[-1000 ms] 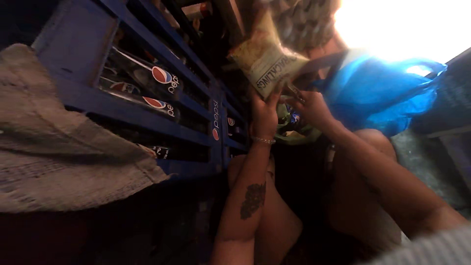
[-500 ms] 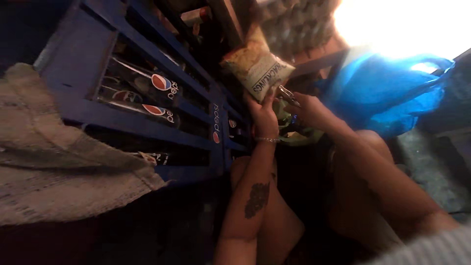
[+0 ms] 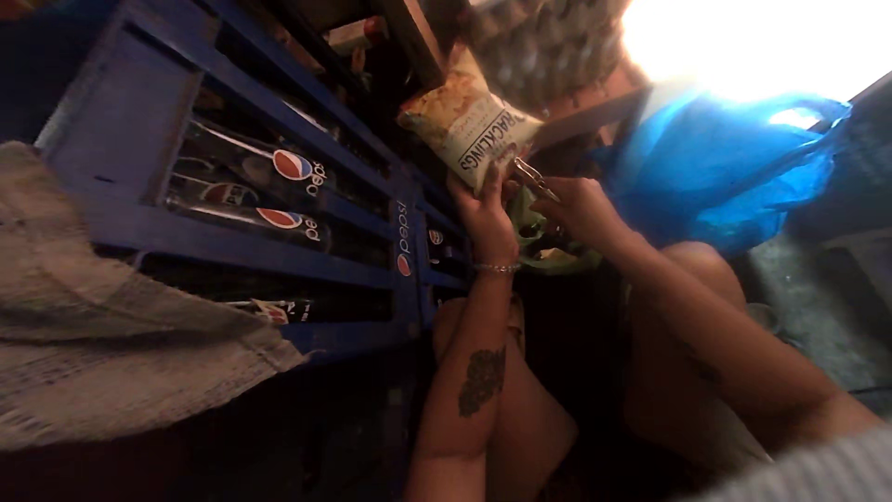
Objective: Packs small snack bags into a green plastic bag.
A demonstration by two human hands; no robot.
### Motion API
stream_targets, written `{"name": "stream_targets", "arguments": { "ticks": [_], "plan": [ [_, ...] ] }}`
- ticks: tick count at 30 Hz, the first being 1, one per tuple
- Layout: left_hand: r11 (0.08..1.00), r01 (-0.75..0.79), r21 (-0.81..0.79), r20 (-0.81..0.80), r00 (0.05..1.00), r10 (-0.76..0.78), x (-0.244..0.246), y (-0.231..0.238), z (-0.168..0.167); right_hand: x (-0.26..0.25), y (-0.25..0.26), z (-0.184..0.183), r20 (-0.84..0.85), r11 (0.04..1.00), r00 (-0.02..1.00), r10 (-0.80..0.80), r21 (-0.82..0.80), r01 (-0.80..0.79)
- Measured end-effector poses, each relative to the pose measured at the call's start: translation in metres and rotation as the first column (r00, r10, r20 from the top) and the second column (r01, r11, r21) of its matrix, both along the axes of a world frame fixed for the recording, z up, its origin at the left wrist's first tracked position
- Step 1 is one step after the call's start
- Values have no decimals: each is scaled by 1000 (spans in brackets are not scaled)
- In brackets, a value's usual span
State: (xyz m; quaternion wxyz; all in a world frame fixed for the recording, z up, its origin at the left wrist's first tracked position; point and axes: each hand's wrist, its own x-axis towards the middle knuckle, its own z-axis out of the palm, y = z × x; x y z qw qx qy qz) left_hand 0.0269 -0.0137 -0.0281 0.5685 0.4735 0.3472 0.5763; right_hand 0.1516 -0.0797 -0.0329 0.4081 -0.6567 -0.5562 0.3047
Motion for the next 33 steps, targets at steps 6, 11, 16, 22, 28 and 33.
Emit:
{"name": "stream_targets", "arguments": {
  "ticks": [6,11,16,22,28,33],
  "plan": [
    [981,-74,177,-32,996,81,-5,-1,-2,-3,4,5,44,998,999,18,-60,-15],
    [969,-94,228,-116,986,123,-2,-4,-8,-1,9,2,176,978,983,60,-205,-23],
    [976,-110,186,-162,977,141,-6,4,-9,7,9,8,202,972,975,96,-230,-48],
    [988,-134,-78,-81,989,127,-15,14,-4,5,5,3,84,993,990,110,-52,-106],
    [995,-98,-2,-103,990,97,-17,11,0,7,2,8,-108,992,986,125,6,-125],
    [934,-173,313,-413,860,298,-33,22,-5,10,-2,11,-215,989,966,144,14,-144]
  ]
}}
